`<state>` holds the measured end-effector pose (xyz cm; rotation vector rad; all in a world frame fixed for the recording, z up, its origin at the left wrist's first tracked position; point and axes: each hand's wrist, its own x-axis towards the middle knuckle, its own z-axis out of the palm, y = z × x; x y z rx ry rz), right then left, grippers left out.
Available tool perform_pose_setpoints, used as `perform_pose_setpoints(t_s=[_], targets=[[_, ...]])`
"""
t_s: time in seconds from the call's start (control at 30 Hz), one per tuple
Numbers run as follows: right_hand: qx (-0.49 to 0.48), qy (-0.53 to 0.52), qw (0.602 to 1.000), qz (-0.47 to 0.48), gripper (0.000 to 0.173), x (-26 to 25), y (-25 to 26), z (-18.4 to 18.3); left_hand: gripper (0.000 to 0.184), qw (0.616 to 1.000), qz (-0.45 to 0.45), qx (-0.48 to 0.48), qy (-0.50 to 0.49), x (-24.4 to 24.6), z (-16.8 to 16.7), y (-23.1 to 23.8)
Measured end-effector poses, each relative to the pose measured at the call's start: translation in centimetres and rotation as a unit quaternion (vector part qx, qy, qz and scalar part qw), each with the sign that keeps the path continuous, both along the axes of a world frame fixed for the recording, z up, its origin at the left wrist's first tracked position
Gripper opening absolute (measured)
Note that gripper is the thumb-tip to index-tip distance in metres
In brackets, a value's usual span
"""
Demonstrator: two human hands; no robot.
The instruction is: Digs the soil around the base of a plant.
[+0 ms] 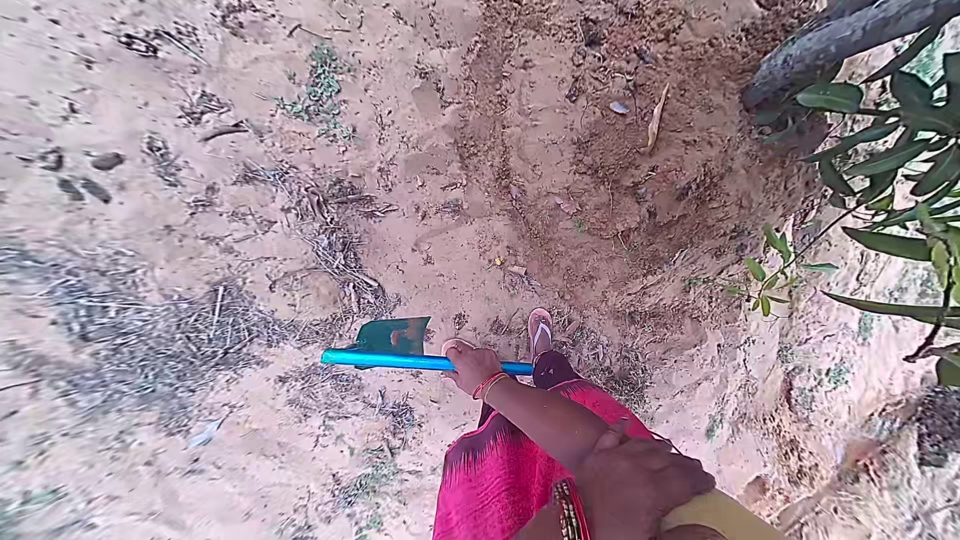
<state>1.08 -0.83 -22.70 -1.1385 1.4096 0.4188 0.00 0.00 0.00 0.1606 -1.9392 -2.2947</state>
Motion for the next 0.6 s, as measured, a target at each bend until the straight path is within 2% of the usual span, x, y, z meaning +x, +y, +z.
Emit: perform_pose_setpoints(t_s=[0.03, 0.07, 0.1, 0.13, 0.2, 0.23, 0.3, 0.37, 0.43, 0.5, 0.53, 0.6], targets=[[-0.019, -0.001, 0.999, -0.030, 0.045, -1.5, 1.5, 0.7, 0.057, 0.987, -0.121, -0.029, -0.097, 0.6, -2.4, 0.3], [-0.041, -0.008, 0.997, -0.068, 0.043, -3.1, 3.3, 1.3, 0.059, 0.955, -0.216, -0.063, -0.194, 1.0, -4.5, 1.0], [-0.051, -0.018, 0.993, -0.103, 0.041, -5.0, 5.0, 1.8, 0.068, 0.910, -0.281, -0.088, -0.292, 1.3, -6.3, 2.1], [-0.048, -0.033, 0.989, -0.135, 0.040, -6.7, 6.2, 2.2, 0.074, 0.875, -0.292, -0.097, -0.373, 2.0, -7.9, 3.6], [-0.063, -0.064, 0.973, -0.215, 0.038, -9.6, 7.7, 1.8, 0.070, 0.837, -0.221, -0.073, -0.495, 3.2, -10.1, 6.3], [-0.097, -0.062, 0.957, -0.266, 0.037, -10.4, 8.3, 1.2, 0.063, 0.830, -0.154, -0.046, -0.534, 3.6, -10.7, 7.5], [-0.142, 0.010, 0.929, -0.342, 0.036, -12.0, 8.8, -0.1, 0.054, 0.828, 0.007, -0.013, -0.561, 3.2, -11.8, 10.0], [-0.100, 0.118, 0.931, -0.332, 0.039, -14.9, 8.1, -2.2, 0.047, 0.827, 0.144, -0.004, -0.544, 1.8, -13.3, 12.4], [-0.030, 0.202, 0.941, -0.270, 0.045, -19.2, 7.0, -4.5, 0.043, 0.820, 0.236, 0.012, -0.522, -0.6, -15.4, 15.2], [-0.042, 0.234, 0.937, -0.255, 0.043, -23.6, 7.7, -6.0, 0.043, 0.818, 0.267, 0.042, -0.508, -2.8, -17.8, 18.8], [-0.079, 0.230, 0.934, -0.262, 0.042, -25.6, 8.8, -6.6, 0.043, 0.818, 0.250, 0.075, -0.512, -4.0, -18.9, 20.4], [-0.173, 0.203, 0.922, -0.281, 0.040, -29.1, 11.4, -8.0, 0.046, 0.822, 0.146, 0.143, -0.532, -6.7, -21.1, 21.9]])
